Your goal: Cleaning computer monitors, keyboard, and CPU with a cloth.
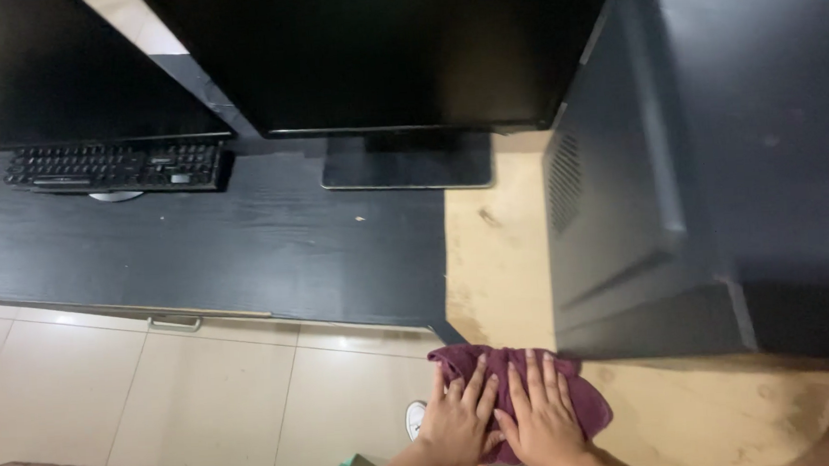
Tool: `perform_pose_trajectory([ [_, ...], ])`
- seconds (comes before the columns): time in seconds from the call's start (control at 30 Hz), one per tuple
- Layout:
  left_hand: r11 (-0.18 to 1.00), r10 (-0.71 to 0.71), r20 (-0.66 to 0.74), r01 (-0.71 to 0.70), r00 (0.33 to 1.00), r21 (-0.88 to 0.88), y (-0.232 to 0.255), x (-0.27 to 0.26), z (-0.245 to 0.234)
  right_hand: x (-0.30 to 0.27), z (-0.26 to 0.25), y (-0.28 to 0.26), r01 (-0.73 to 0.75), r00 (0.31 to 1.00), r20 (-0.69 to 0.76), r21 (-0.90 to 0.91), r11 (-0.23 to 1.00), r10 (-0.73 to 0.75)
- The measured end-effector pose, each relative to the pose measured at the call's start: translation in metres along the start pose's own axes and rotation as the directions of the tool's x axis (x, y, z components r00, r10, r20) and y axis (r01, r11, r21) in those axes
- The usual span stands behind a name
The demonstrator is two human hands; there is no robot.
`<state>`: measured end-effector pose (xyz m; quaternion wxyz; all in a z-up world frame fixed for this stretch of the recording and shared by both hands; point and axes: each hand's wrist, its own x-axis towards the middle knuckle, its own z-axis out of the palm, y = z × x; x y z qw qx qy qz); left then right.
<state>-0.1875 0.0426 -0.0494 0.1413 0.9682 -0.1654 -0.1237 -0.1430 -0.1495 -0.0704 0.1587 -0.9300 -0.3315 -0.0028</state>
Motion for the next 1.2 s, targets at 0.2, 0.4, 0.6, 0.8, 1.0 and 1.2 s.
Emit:
perform_pose_trajectory([
  [0.2,0.997,0.055,0.105,-0.061,0.993,0.057,-0.056,0.018,-0.011,0.052,0.013,-0.023,-0.079,0.997,0.012,-0.046,0.996,0.08],
  [0.4,0.982,0.05,0.058,-0.059,0.997,0.18,-0.101,0.037,-0.008,0.114,0.014,-0.041,-0.203,0.963,0.163,-0.099,0.974,0.217],
  [0.6,0.992,-0.108,-0.181,0.119,0.977,0.049,-0.134,0.03,-0.016,0.175,-0.003,-0.065,-0.214,0.916,0.318,-0.127,0.969,0.244],
  [0.8,0.94,-0.341,-0.279,0.321,0.898,-0.118,-0.09,0.029,-0.001,0.15,0.014,-0.043,-0.103,0.951,0.283,-0.078,0.992,0.122],
  [1.0,0.82,-0.469,-0.122,0.381,0.875,-0.426,0.04,0.013,0.084,0.033,-0.002,0.011,0.072,0.982,0.174,0.037,0.997,-0.078],
  [1.2,0.308,-0.575,-0.248,-0.075,0.78,-0.948,0.154,0.018,0.149,-0.089,-0.019,0.102,0.241,0.952,0.173,0.086,0.967,-0.253],
])
